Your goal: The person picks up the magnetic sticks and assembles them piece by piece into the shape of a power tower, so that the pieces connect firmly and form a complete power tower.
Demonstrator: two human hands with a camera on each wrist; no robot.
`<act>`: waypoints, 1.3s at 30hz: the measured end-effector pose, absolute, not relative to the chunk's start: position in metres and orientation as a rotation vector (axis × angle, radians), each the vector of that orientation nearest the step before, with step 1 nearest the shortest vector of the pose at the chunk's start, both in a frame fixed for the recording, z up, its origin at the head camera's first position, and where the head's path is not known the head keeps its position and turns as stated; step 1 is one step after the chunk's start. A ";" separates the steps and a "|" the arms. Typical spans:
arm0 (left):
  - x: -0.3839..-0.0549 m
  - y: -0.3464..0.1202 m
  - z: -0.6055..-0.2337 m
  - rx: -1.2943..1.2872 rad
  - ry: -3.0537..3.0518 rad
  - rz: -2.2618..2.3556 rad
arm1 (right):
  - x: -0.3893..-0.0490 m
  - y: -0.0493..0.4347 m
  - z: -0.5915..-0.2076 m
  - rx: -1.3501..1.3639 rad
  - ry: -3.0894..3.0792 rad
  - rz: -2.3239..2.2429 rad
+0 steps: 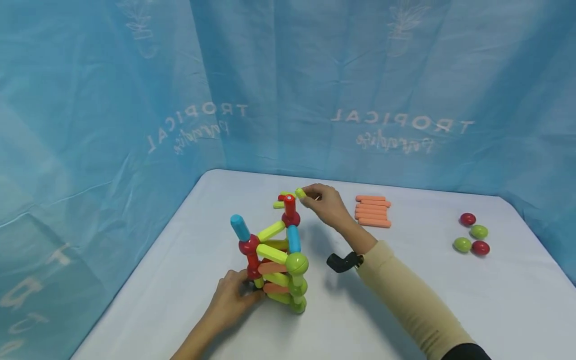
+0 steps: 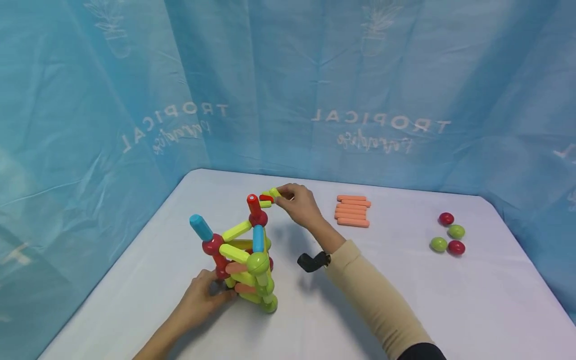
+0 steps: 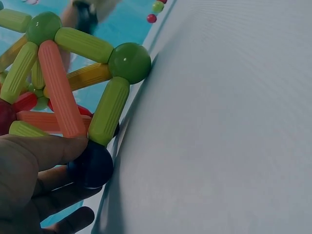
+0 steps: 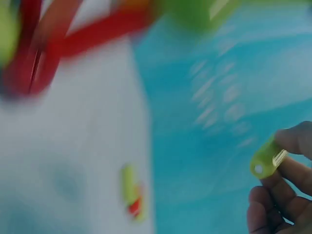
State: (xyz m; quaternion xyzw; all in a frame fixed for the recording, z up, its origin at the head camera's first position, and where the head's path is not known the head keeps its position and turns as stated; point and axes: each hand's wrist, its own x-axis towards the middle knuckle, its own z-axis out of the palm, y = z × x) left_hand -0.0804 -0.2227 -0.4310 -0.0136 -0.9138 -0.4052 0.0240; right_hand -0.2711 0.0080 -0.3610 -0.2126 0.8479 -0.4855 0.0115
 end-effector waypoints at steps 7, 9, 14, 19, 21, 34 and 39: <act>-0.087 -0.218 -0.434 -0.029 -2.838 -1.240 | -0.191 0.035 -0.312 -1.034 2.288 -1.963; -0.089 -0.217 -0.434 -0.031 -2.837 -1.242 | -0.172 0.038 -0.304 -1.165 2.192 -2.002; -0.089 -0.216 -0.434 -0.031 -2.836 -1.234 | -0.149 0.040 -0.300 -1.400 2.073 -1.988; -0.089 -0.216 -0.434 -0.037 -2.835 -1.216 | -0.143 0.039 -0.305 -1.475 2.101 -1.928; -0.089 -0.216 -0.434 -0.035 -2.839 -1.217 | -0.142 0.039 -0.306 -1.475 2.106 -1.932; -0.090 -0.214 -0.433 -0.040 -2.847 -1.242 | -0.147 0.054 -0.307 -1.484 2.184 -1.944; -0.090 -0.214 -0.434 -0.044 -2.853 -1.236 | -0.168 0.111 -0.318 -1.212 2.522 -1.966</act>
